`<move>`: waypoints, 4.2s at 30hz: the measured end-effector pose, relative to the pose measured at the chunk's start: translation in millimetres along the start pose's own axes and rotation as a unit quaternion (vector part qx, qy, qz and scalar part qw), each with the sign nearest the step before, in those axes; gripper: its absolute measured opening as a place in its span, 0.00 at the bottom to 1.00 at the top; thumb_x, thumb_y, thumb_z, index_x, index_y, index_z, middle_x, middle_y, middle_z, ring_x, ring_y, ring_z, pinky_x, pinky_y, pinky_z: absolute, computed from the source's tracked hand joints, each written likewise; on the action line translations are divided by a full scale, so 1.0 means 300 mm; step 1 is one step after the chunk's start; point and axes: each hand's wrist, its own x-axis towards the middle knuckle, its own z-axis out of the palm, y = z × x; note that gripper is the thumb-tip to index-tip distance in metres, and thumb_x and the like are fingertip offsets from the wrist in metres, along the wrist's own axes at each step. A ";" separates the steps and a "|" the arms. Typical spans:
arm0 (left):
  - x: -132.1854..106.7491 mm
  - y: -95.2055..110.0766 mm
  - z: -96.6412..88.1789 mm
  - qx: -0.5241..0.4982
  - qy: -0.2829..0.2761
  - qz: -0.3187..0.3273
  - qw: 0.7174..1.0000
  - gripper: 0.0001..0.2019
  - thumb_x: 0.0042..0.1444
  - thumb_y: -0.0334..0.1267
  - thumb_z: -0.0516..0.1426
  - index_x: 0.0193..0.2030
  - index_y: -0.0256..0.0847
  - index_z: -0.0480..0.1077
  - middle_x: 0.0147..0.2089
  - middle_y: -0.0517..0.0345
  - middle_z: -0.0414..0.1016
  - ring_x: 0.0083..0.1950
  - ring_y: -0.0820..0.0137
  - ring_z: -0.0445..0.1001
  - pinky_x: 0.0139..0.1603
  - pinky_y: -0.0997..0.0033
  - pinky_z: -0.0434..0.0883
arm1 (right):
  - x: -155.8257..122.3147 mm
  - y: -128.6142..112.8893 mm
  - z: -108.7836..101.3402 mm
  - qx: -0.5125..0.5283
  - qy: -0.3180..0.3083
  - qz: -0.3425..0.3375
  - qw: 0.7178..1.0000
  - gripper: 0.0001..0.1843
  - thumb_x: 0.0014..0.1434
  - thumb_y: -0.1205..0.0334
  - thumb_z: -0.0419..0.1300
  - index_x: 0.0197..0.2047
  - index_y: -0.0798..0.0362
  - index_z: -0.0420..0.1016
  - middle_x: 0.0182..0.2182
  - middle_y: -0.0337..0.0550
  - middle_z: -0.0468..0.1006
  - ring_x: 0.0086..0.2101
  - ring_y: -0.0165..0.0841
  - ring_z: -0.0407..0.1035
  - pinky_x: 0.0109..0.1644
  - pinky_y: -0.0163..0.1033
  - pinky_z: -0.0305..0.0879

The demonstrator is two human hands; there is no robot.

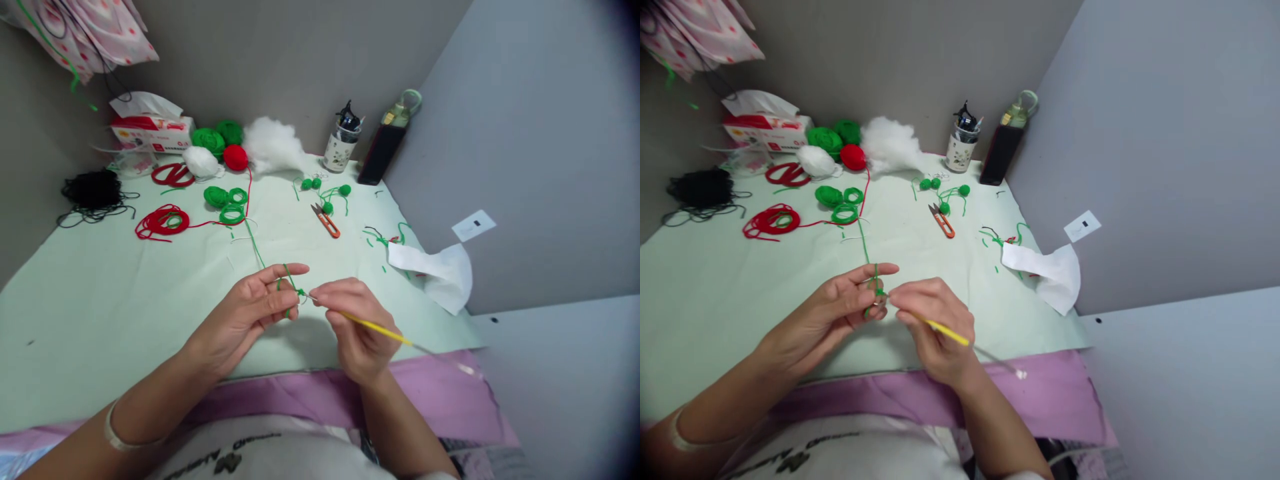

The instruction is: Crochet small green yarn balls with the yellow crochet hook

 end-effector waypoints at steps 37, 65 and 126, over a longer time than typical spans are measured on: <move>0.006 -0.025 0.010 -0.051 -0.009 -0.006 0.999 0.17 0.58 0.34 0.68 0.55 0.41 0.82 0.33 0.61 0.72 0.33 0.76 0.70 0.40 0.76 0.70 | 0.017 0.029 0.019 0.223 0.127 0.257 0.932 0.07 0.64 0.57 0.66 0.38 0.50 0.82 0.31 0.41 0.80 0.27 0.30 0.73 0.30 0.37 0.73; 0.005 -0.018 0.016 0.042 0.036 0.052 0.997 0.16 0.56 0.38 0.70 0.52 0.47 0.82 0.33 0.63 0.74 0.37 0.73 0.73 0.45 0.73 0.68 | 0.003 0.008 0.002 0.050 0.033 0.127 0.990 0.09 0.72 0.64 0.56 0.47 0.48 0.78 0.39 0.44 0.84 0.36 0.34 0.78 0.38 0.43 0.78; 0.013 -0.056 0.024 0.088 0.071 0.102 0.988 0.23 0.54 0.38 0.72 0.57 0.48 0.80 0.32 0.64 0.75 0.32 0.75 0.72 0.34 0.77 0.69 | -0.019 0.017 0.031 -0.030 0.042 0.086 0.995 0.13 0.69 0.68 0.60 0.49 0.43 0.82 0.40 0.42 0.80 0.37 0.33 0.78 0.39 0.40 0.78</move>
